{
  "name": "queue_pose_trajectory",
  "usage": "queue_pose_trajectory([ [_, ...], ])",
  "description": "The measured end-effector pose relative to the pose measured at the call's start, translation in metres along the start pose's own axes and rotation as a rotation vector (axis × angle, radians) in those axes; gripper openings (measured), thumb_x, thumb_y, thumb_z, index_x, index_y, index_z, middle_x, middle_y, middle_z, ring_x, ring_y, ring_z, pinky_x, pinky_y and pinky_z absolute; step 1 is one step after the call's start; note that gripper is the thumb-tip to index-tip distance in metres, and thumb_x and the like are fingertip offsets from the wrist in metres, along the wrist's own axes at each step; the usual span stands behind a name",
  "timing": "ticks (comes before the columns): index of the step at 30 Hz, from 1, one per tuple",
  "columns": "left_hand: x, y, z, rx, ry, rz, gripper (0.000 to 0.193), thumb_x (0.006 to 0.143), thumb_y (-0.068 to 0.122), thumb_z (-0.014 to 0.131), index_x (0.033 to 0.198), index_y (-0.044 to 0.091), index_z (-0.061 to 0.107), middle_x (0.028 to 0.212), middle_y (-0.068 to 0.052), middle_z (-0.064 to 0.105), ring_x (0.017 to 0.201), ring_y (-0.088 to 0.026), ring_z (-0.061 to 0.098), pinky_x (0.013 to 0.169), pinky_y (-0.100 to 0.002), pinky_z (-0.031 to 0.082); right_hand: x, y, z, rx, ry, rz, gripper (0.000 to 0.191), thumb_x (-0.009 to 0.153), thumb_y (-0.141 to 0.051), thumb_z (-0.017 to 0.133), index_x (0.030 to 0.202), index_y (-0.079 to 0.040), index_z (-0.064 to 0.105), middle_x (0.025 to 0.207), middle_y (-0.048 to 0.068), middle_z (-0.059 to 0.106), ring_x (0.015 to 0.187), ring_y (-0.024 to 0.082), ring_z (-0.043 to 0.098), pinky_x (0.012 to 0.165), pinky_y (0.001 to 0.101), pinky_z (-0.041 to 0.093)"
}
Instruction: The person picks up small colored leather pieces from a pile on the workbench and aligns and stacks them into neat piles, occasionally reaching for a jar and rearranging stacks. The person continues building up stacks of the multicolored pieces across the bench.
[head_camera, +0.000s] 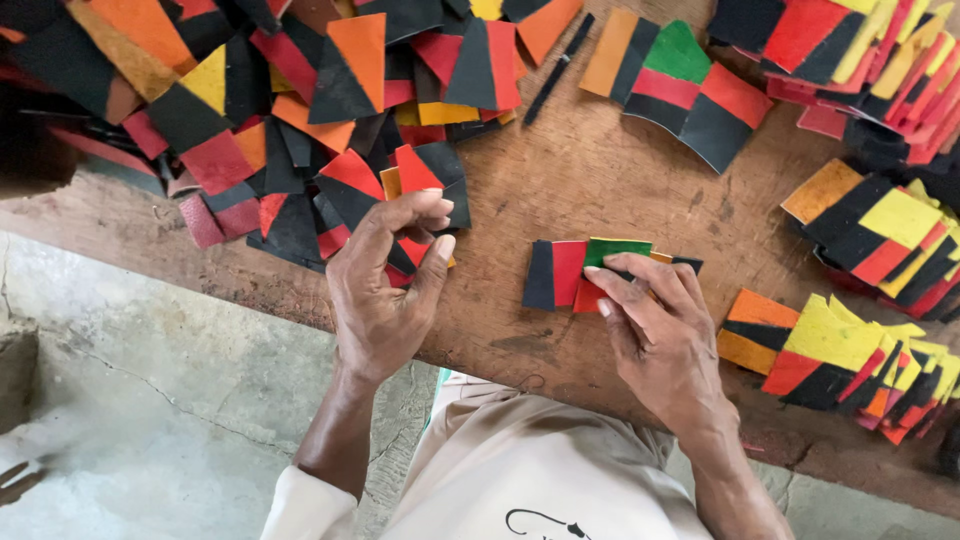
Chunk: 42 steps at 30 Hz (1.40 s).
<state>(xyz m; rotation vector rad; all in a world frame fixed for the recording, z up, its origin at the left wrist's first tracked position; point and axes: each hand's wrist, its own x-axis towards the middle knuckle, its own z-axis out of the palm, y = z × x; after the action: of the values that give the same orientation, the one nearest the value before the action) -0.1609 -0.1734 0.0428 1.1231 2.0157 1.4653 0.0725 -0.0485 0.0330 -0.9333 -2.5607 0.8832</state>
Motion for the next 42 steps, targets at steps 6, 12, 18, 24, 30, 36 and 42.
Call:
queue_pose_trajectory([
  [6,0.003,0.003,0.003,0.127,-0.202,0.120,0.033,0.091,0.003,0.081,0.122,0.007,0.068,0.125,-0.010,0.068,0.116,-0.022,0.069,0.096,-0.033,0.059,-0.001,-0.006,0.007,-0.010,0.068,0.010,0.043,0.079,-0.010,0.084,0.120,-0.010,0.072,0.125,0.006,0.065,0.106,0.030,0.059,0.092,0.0408,0.051],
  [12,0.004,0.003,0.024,0.137,-0.421,0.201,0.041,0.084,0.012,0.083,0.122,0.006,0.067,0.131,-0.008,0.063,0.120,-0.029,0.061,0.101,-0.040,0.054,-0.001,-0.010,0.010,-0.025,0.098,-0.008,0.041,0.082,-0.009,0.083,0.122,-0.010,0.071,0.127,0.005,0.066,0.106,0.029,0.059,0.095,0.0402,0.051],
  [18,0.004,0.005,0.048,0.209,-0.369,0.152,0.042,0.085,0.014,0.081,0.123,0.004,0.067,0.120,-0.011,0.063,0.112,-0.032,0.058,0.096,-0.043,0.051,-0.006,-0.020,0.022,-0.092,0.127,0.033,0.042,0.083,-0.008,0.077,0.124,-0.005,0.067,0.125,0.014,0.059,0.109,0.034,0.054,0.097,0.0452,0.045],
  [24,0.010,0.011,0.062,0.275,-0.389,0.135,0.040,0.081,0.012,0.083,0.118,0.006,0.070,0.109,-0.010,0.062,0.105,-0.032,0.057,0.092,-0.043,0.048,-0.019,-0.021,0.031,-0.087,0.176,0.040,0.047,0.088,-0.006,0.078,0.133,-0.008,0.066,0.128,0.012,0.058,0.113,0.031,0.057,0.100,0.0425,0.047],
  [30,0.017,0.013,0.069,0.259,-0.392,0.126,0.038,0.073,0.013,0.085,0.108,0.008,0.070,0.109,-0.009,0.059,0.107,-0.032,0.054,0.095,-0.045,0.045,-0.010,-0.003,0.013,0.077,0.266,0.019,0.053,0.090,-0.016,0.082,0.135,-0.003,0.058,0.134,0.015,0.053,0.123,0.035,0.052,0.106,0.0453,0.044],
  [36,0.019,0.017,0.070,0.258,-0.382,0.207,0.033,0.070,0.009,0.084,0.100,0.010,0.069,0.108,-0.008,0.061,0.108,-0.033,0.055,0.093,-0.046,0.042,0.025,0.008,-0.002,-0.080,0.169,-0.060,0.031,0.081,-0.011,0.081,0.110,-0.012,0.071,0.120,0.005,0.065,0.117,0.032,0.053,0.101,0.0457,0.038],
  [42,0.019,0.016,0.071,-0.146,-0.402,-0.120,0.029,0.085,0.003,0.079,0.110,0.006,0.065,0.096,-0.003,0.073,0.089,-0.014,0.074,0.081,-0.030,0.059,0.030,0.010,-0.024,0.083,0.143,-0.062,0.021,0.088,-0.014,0.080,0.107,-0.011,0.071,0.106,0.001,0.074,0.103,0.023,0.064,0.098,0.0407,0.040],
])
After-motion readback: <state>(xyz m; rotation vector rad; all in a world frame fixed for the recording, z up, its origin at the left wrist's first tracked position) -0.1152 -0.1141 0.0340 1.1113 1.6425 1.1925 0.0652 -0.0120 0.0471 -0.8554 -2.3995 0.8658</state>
